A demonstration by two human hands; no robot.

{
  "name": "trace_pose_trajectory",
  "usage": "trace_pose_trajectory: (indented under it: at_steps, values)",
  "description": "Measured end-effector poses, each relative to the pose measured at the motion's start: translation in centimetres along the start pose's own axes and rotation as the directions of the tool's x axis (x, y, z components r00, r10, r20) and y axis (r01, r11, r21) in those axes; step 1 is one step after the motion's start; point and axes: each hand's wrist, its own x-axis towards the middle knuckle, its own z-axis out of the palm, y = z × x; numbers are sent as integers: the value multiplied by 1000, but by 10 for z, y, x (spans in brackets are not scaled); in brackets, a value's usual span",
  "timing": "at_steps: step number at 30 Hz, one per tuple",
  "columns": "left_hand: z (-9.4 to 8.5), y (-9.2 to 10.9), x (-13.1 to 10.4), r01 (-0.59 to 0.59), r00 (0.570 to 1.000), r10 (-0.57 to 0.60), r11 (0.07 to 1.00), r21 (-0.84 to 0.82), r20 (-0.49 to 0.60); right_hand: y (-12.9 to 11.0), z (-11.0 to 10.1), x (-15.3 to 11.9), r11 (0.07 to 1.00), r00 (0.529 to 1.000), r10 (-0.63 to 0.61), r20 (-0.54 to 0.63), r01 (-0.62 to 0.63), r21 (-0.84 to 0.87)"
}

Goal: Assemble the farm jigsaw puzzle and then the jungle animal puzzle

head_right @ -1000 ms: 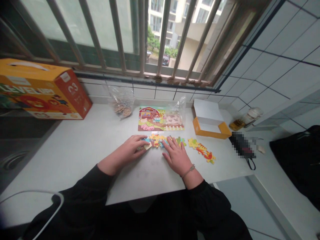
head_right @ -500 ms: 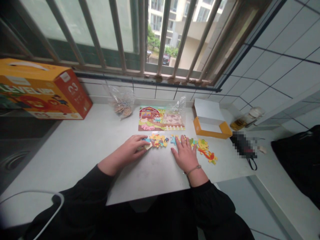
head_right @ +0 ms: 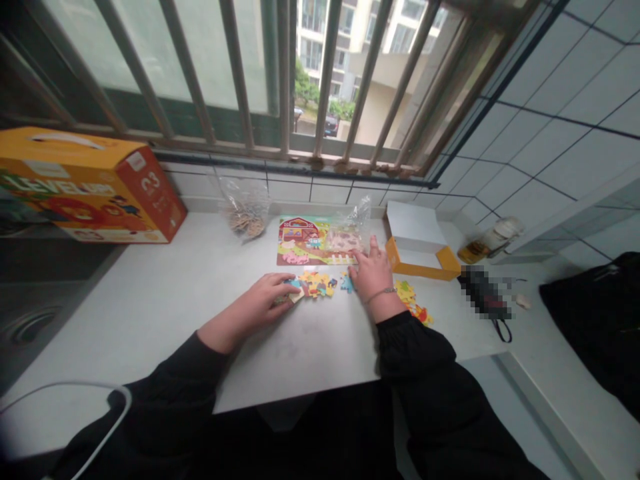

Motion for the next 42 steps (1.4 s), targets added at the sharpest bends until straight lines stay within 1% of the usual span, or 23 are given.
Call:
trace_pose_trajectory:
  at_steps: [1,3,5,7,9,10,12,13,15,17,18,20,21,24,27,31,36,38,40,42]
  values:
    - [0,0,0,0,1000,0,1000,1,0,4,-1,10,1000,1000,16,17,-16,-5]
    - [0,0,0,-1,1000,1,1000,-1,-2,17,-5,27,999,998,54,7,-54,-4]
    - [0,0,0,-1,1000,1,1000,-5,-2,33,-13,38,995,995,95,-33,-95,4]
    - [0,-1,0,-1,1000,1,1000,-10,2,52,-24,42,993,990,120,-81,-119,15]
    - [0,-1,1,-3,1000,3,1000,-13,4,70,-37,36,992,984,128,-128,-126,25]
    - [1,-1,1,-6,1000,6,1000,-12,3,77,-42,29,991,980,132,-147,-129,28]
    - [1,-3,1,-14,1000,14,1000,-10,2,88,-45,6,990,977,139,-161,-136,30]
    - [2,-3,2,-17,1000,17,1000,-9,1,92,-42,-9,990,978,142,-154,-139,31]
    - [2,-5,2,-21,1000,21,1000,-9,2,94,-28,-45,993,988,114,-100,-111,36]
    - [2,-5,3,-21,1000,21,1000,-14,6,93,-7,-80,996,996,83,-32,-82,32]
    - [1,-4,3,-18,1000,18,1000,-15,10,93,4,-95,997,997,74,34,-74,7]
    - [-1,-3,2,-10,1000,10,1000,-12,18,95,22,-118,990,979,141,147,-138,-31]
    - [-2,-1,2,-4,1000,5,1000,-9,20,97,28,-124,983,966,183,184,-178,-41]
    - [-6,2,1,4,1000,-4,1000,2,29,107,33,-127,956,928,293,231,-292,-40]
    - [-8,4,1,8,999,-8,1000,8,36,114,28,-117,938,904,340,260,-347,-22]
    - [-8,4,1,16,999,-17,1000,13,39,116,25,-109,934,893,345,288,-357,-13]
    - [-7,2,1,6,999,-6,1000,23,42,117,24,-110,943,898,324,298,-333,-22]
    - [-7,1,1,4,999,-5,1000,20,41,115,22,-113,949,919,310,242,-316,-15]
    - [-6,1,1,3,999,-3,1000,4,36,108,21,-118,961,953,272,130,-275,2]
    - [-6,1,1,2,999,-2,1000,-11,32,94,19,-122,982,982,183,37,-184,29]
